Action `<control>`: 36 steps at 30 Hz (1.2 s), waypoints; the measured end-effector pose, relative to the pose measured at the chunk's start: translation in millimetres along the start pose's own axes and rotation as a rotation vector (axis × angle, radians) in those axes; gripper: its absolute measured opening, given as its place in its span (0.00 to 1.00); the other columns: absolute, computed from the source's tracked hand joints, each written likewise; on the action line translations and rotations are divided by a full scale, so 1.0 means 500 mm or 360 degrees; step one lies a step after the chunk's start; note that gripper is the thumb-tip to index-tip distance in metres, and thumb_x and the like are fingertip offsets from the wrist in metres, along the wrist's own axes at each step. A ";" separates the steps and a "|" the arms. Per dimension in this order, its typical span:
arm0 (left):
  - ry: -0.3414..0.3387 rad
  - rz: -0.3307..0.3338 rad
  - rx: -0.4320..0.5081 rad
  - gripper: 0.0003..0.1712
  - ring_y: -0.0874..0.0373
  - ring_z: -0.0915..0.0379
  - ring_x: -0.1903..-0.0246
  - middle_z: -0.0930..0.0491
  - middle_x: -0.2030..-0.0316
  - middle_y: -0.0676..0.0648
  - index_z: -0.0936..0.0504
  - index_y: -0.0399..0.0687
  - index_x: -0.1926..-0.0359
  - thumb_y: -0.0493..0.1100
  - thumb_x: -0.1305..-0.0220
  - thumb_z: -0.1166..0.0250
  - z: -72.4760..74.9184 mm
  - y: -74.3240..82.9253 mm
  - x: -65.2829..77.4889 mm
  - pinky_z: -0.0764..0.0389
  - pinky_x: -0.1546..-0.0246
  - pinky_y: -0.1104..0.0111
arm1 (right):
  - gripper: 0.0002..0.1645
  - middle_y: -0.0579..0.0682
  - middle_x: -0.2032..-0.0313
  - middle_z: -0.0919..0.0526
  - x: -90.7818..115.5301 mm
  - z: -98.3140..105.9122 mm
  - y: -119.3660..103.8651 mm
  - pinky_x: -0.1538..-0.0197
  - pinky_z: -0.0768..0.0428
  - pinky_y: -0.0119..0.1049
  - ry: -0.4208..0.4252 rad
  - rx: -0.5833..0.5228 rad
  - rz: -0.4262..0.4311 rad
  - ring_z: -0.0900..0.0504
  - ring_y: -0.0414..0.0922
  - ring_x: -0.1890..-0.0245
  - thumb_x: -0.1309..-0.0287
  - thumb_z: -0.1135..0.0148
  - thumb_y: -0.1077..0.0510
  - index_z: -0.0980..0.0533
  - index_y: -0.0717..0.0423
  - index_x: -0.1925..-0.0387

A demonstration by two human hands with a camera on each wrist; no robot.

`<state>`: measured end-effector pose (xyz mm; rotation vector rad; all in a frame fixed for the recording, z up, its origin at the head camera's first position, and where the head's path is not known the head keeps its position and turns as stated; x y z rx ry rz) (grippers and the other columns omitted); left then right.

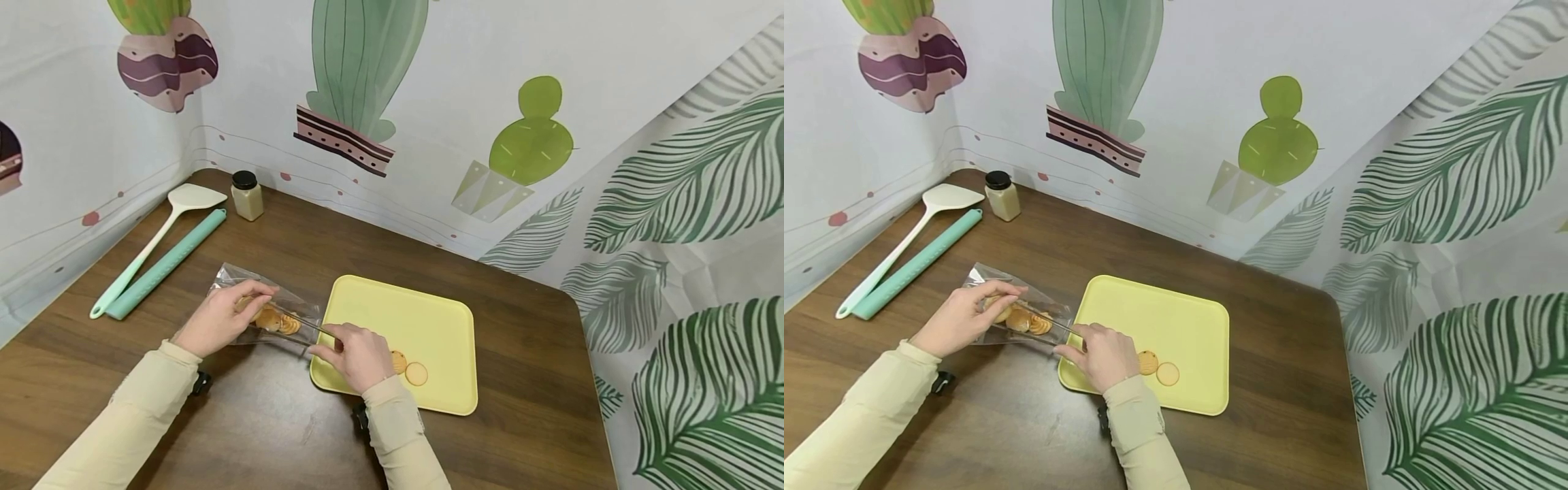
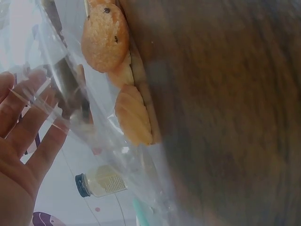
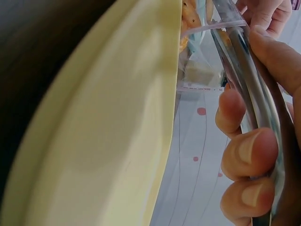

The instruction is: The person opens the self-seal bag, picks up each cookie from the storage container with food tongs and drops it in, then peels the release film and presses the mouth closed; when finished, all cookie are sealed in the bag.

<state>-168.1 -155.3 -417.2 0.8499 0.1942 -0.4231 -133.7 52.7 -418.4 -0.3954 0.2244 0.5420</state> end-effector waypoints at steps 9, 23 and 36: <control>0.0000 -0.0014 -0.0023 0.09 0.55 0.20 0.56 0.16 0.53 0.49 0.18 0.47 0.51 0.39 0.29 0.41 0.000 0.000 0.000 0.19 0.62 0.57 | 0.25 0.32 0.82 0.31 -0.002 -0.008 -0.005 0.81 0.37 0.23 -0.0063 -0.0010 -0.0008 0.36 0.28 0.84 0.46 0.36 0.32 0.15 0.42 0.56; -0.0001 -0.0023 0.0007 0.08 0.61 0.29 0.77 0.16 0.54 0.46 0.18 0.47 0.52 0.38 0.30 0.41 0.000 0.002 0.000 0.28 0.77 0.70 | 0.25 0.32 0.83 0.32 0.001 -0.013 -0.002 0.81 0.37 0.23 -0.0095 -0.0012 -0.0025 0.36 0.28 0.84 0.46 0.36 0.32 0.16 0.40 0.54; 0.0009 -0.0034 -0.0045 0.08 0.58 0.20 0.58 0.16 0.53 0.51 0.18 0.48 0.53 0.39 0.30 0.41 0.000 0.003 0.001 0.20 0.63 0.59 | 0.24 0.32 0.83 0.32 0.007 -0.003 0.004 0.81 0.36 0.24 -0.0051 -0.0009 -0.0002 0.36 0.28 0.84 0.47 0.34 0.33 0.15 0.41 0.55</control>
Point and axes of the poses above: each hand's wrist, its own x-axis away from the middle knuckle, its own z-axis out of the back of the hand, y = z × x, the point moved 8 cm from there along -x, towards the middle knuckle
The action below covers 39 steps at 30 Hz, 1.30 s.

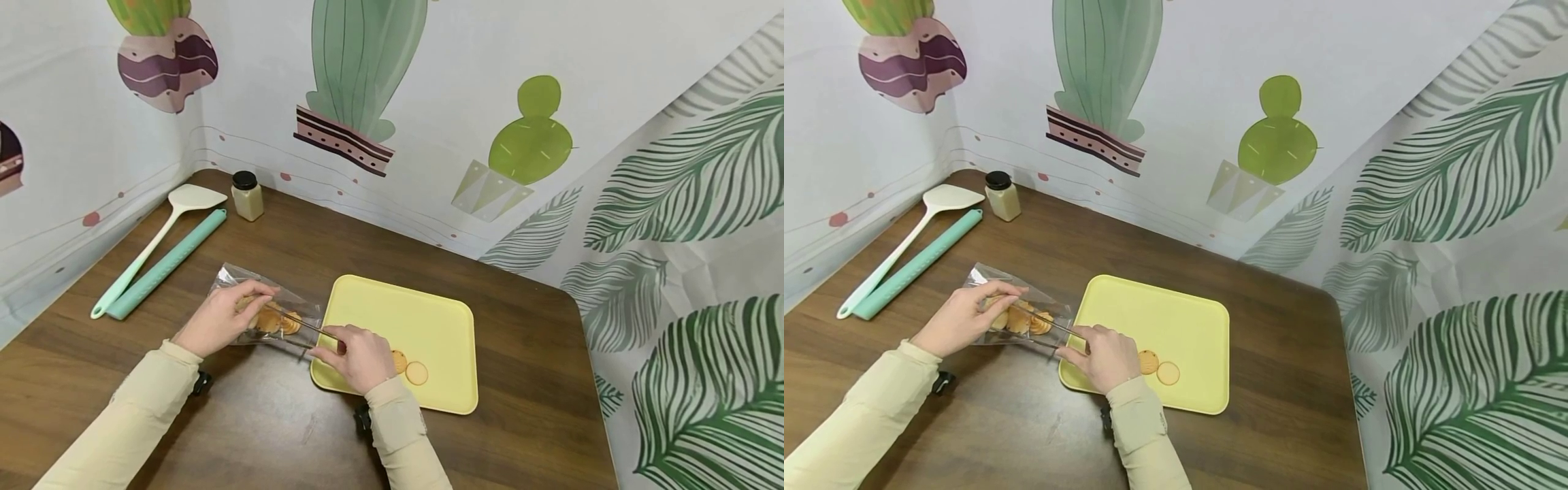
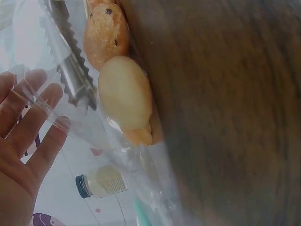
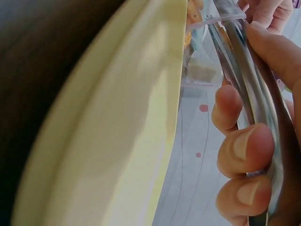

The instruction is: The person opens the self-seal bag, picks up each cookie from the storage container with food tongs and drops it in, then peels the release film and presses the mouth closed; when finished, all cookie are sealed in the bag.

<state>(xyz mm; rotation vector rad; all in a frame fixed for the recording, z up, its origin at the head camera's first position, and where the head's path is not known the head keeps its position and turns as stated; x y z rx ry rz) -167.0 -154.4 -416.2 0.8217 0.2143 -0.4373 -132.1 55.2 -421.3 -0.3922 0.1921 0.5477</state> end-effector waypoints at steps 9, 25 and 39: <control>0.0004 0.0000 0.0017 0.08 0.63 0.24 0.72 0.15 0.54 0.49 0.18 0.48 0.53 0.39 0.30 0.41 -0.001 -0.001 0.000 0.24 0.71 0.67 | 0.25 0.33 0.82 0.32 0.015 0.015 0.013 0.81 0.37 0.24 -0.0064 -0.0027 -0.0066 0.36 0.30 0.84 0.46 0.35 0.33 0.16 0.43 0.54; 0.0018 -0.0023 0.0041 0.07 0.63 0.29 0.75 0.15 0.54 0.47 0.18 0.46 0.55 0.36 0.31 0.40 -0.001 0.003 -0.002 0.28 0.75 0.70 | 0.26 0.32 0.81 0.32 0.067 0.040 0.048 0.81 0.36 0.24 -0.0045 -0.0103 -0.0166 0.36 0.29 0.84 0.45 0.35 0.33 0.16 0.45 0.54; 0.0007 -0.0017 0.0011 0.07 0.62 0.25 0.71 0.15 0.54 0.47 0.18 0.46 0.54 0.36 0.30 0.40 -0.002 0.004 -0.003 0.24 0.71 0.67 | 0.24 0.29 0.80 0.31 0.139 0.101 0.105 0.80 0.35 0.25 0.0069 -0.0132 -0.0284 0.37 0.30 0.84 0.48 0.31 0.35 0.16 0.44 0.55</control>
Point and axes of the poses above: each hand's wrist, its own x-axis away from the middle knuckle, its own z-axis out of the back of the hand, y = z × x, the point moved 8 cm from there along -x, towards the middle knuckle
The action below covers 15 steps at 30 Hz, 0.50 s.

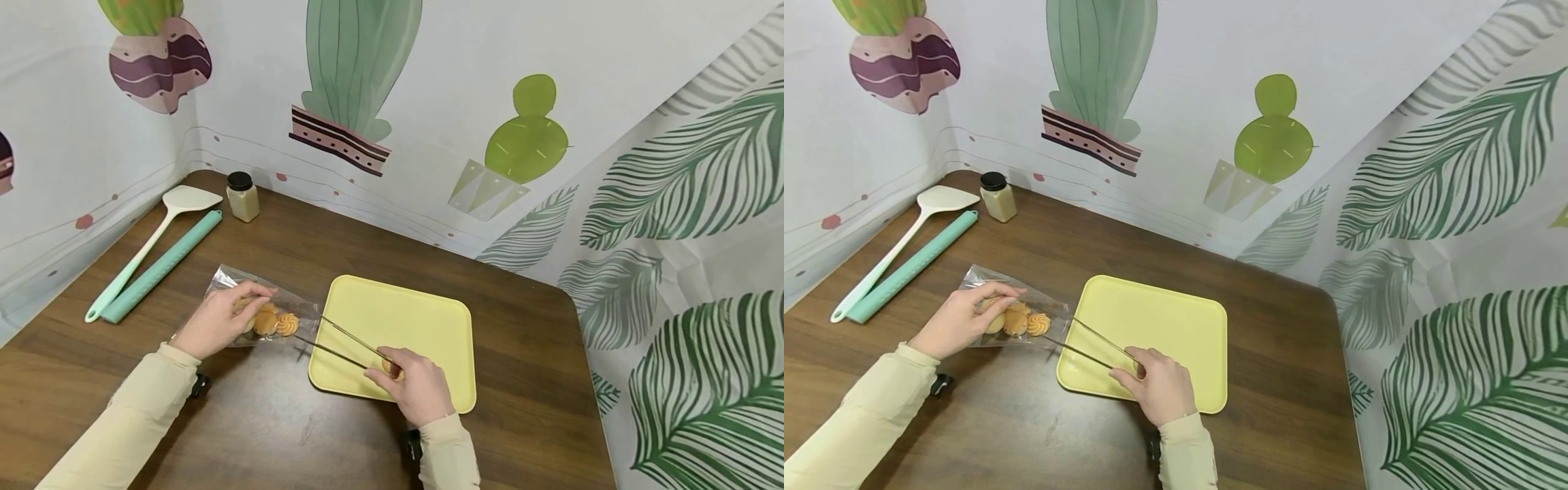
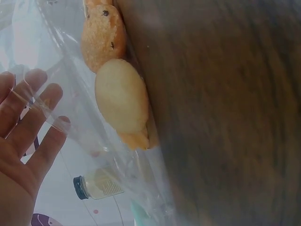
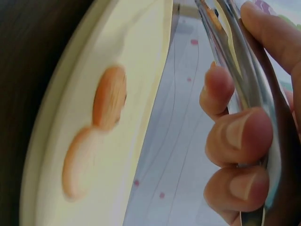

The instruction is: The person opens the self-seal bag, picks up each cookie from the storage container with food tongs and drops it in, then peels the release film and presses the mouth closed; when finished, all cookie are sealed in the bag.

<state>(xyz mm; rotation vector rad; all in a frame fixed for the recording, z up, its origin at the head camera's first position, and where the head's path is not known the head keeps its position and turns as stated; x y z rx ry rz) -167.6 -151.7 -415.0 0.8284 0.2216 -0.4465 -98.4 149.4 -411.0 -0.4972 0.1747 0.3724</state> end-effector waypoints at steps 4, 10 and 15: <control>0.0005 0.0003 -0.0011 0.07 0.61 0.24 0.70 0.15 0.55 0.46 0.18 0.46 0.54 0.36 0.30 0.40 0.001 0.000 0.001 0.23 0.71 0.67 | 0.23 0.27 0.80 0.31 0.017 0.021 0.024 0.82 0.37 0.26 0.0018 -0.0004 -0.0048 0.38 0.29 0.85 0.49 0.30 0.37 0.16 0.42 0.55; 0.0008 -0.0006 -0.0020 0.08 0.57 0.19 0.63 0.15 0.55 0.47 0.18 0.46 0.54 0.35 0.31 0.40 0.000 -0.002 0.001 0.20 0.68 0.62 | 0.25 0.33 0.80 0.28 0.038 0.054 0.061 0.82 0.36 0.26 0.0085 0.0001 -0.0129 0.39 0.29 0.86 0.52 0.27 0.37 0.16 0.44 0.55; 0.0008 -0.0014 -0.0019 0.08 0.57 0.20 0.64 0.15 0.54 0.46 0.18 0.46 0.54 0.35 0.31 0.40 -0.003 -0.002 0.000 0.21 0.68 0.63 | 0.30 0.33 0.79 0.28 0.053 0.076 0.094 0.79 0.33 0.28 0.0103 0.0042 -0.0183 0.38 0.29 0.84 0.59 0.23 0.37 0.17 0.45 0.54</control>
Point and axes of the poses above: each hand's wrist, its own x-axis away from the middle knuckle, its own z-axis out of the back of the hand, y = z × x, the point moved 8 cm from there along -x, towards the middle knuckle
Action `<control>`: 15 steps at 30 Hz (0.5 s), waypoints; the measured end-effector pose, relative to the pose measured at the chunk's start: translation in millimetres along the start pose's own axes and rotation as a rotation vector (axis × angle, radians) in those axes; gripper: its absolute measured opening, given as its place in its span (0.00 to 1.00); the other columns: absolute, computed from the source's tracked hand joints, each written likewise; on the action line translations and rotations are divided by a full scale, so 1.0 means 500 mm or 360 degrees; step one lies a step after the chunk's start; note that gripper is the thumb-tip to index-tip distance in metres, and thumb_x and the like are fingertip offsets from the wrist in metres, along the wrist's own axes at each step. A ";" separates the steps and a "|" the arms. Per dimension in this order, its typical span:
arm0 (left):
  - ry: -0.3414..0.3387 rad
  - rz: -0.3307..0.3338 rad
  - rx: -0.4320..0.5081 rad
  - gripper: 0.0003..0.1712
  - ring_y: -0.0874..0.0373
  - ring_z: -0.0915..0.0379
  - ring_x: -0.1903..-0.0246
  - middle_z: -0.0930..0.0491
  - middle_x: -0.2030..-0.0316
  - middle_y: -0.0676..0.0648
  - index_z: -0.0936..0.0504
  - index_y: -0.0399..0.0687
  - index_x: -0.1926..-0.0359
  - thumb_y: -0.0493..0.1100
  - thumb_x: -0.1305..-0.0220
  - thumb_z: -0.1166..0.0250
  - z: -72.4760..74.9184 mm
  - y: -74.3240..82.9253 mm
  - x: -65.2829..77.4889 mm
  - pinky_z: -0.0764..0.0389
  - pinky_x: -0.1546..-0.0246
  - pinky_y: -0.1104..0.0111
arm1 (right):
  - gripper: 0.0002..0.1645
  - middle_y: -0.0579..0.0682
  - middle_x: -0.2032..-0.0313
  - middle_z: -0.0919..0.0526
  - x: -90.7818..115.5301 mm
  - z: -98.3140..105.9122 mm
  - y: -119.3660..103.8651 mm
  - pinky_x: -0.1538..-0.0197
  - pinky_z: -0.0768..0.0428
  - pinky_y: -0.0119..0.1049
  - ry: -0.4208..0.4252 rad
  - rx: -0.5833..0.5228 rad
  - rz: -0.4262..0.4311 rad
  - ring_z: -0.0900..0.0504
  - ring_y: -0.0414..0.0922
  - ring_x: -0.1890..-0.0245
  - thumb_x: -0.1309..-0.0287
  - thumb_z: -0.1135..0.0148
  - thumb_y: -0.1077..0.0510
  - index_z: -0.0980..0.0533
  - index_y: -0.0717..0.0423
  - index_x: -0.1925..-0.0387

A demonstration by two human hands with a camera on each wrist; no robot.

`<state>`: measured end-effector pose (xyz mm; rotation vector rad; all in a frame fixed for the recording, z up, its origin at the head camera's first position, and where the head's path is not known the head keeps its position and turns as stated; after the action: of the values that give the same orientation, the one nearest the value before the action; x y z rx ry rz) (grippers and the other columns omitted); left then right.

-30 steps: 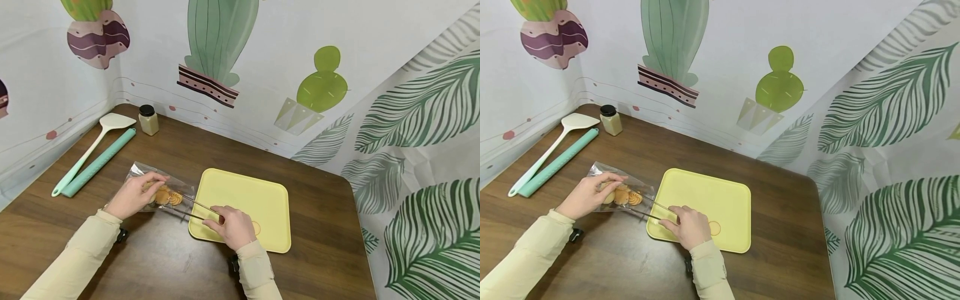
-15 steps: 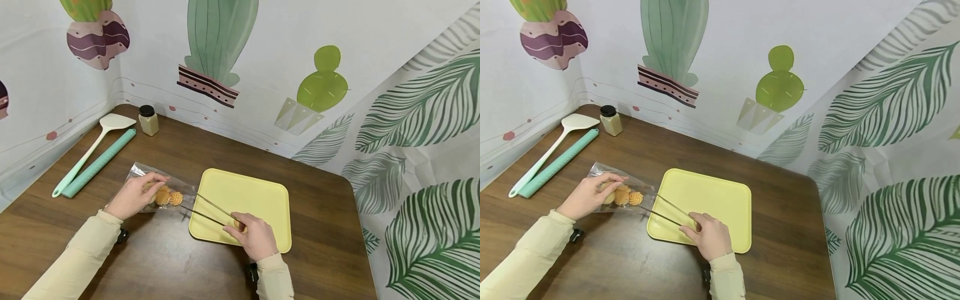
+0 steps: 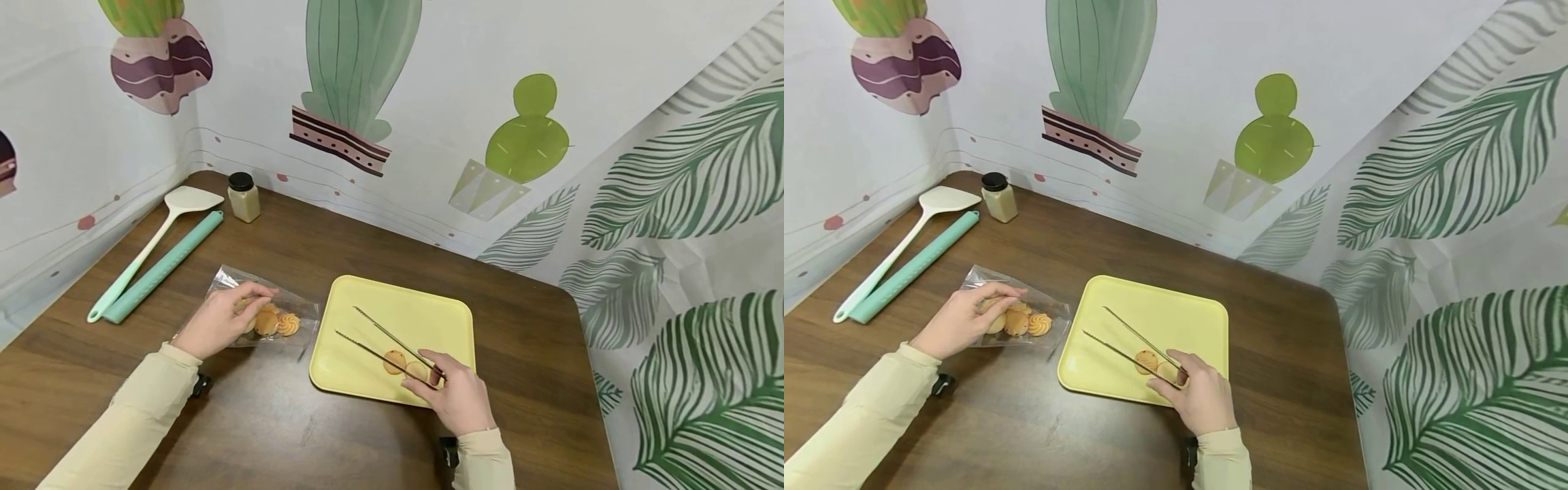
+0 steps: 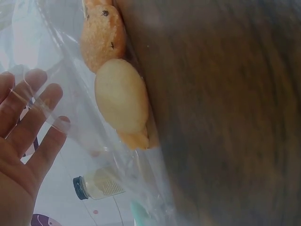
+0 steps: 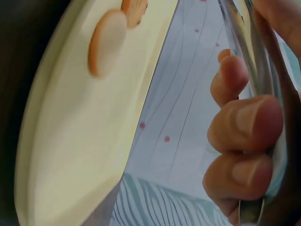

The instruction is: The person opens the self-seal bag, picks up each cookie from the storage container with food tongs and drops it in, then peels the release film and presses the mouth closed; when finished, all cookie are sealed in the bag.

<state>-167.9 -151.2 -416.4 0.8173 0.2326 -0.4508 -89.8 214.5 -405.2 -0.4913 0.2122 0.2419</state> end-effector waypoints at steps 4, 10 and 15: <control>-0.0007 0.0009 0.0008 0.07 0.59 0.21 0.66 0.15 0.54 0.47 0.19 0.46 0.54 0.36 0.31 0.40 -0.005 -0.001 -0.001 0.22 0.70 0.65 | 0.26 0.31 0.79 0.29 0.010 0.021 0.027 0.80 0.34 0.29 0.0015 0.0072 -0.0029 0.39 0.29 0.86 0.58 0.22 0.40 0.17 0.43 0.57; 0.0002 -0.0008 0.0004 0.08 0.58 0.20 0.63 0.15 0.54 0.48 0.18 0.46 0.55 0.34 0.32 0.39 -0.007 -0.001 -0.001 0.22 0.69 0.64 | 0.23 0.27 0.78 0.29 0.027 0.042 0.075 0.80 0.35 0.30 -0.0087 0.0149 -0.0182 0.41 0.31 0.87 0.56 0.24 0.38 0.17 0.38 0.57; -0.0014 0.0001 0.0014 0.07 0.53 0.19 0.58 0.15 0.54 0.48 0.18 0.46 0.55 0.36 0.31 0.39 -0.009 -0.003 -0.004 0.20 0.65 0.59 | 0.23 0.29 0.77 0.28 0.039 0.053 0.100 0.80 0.35 0.31 -0.0090 0.0193 -0.0220 0.38 0.30 0.85 0.56 0.25 0.37 0.16 0.37 0.56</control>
<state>-170.5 -148.1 -419.7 0.8239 0.2221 -0.4550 -81.3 273.4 -409.5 -0.3766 0.1365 0.1070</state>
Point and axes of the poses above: each hand's wrist, its own x-axis away from the middle knuckle, its own z-axis out of the back of the hand, y = z × x, the point moved 8 cm from there along -x, towards the middle knuckle
